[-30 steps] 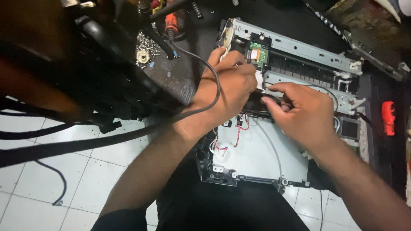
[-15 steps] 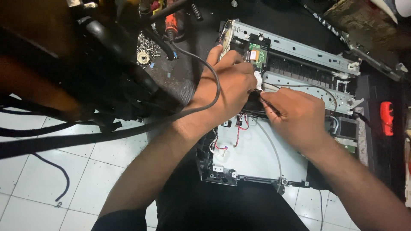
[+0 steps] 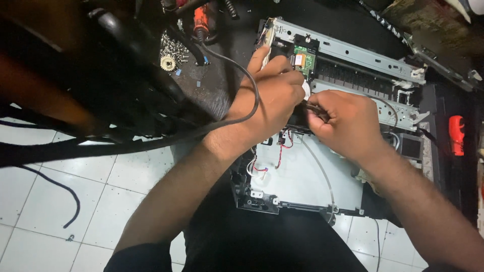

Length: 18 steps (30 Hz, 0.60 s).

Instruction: Connecting various internal wires and ribbon cables to the main circuit board of a disassembled printer.

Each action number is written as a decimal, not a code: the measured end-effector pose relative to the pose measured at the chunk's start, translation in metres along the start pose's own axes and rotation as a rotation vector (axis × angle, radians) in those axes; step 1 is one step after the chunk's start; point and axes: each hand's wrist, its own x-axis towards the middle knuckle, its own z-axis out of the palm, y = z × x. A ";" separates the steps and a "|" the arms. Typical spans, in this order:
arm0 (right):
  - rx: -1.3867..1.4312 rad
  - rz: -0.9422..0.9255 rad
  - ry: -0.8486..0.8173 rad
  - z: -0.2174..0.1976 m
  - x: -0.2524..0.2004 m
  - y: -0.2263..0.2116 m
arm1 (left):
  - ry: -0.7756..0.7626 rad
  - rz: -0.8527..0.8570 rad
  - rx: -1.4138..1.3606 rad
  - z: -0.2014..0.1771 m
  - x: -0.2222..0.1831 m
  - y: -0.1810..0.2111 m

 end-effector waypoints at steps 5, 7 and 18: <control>-0.018 -0.024 -0.037 0.002 0.000 0.005 | 0.137 0.067 -0.020 0.011 -0.002 -0.002; -0.021 -0.009 -0.048 0.002 0.000 0.005 | 0.158 0.073 -0.035 0.012 -0.003 -0.002; -0.075 0.143 -0.111 0.001 -0.001 0.003 | 0.067 -0.063 -0.033 0.011 0.001 0.006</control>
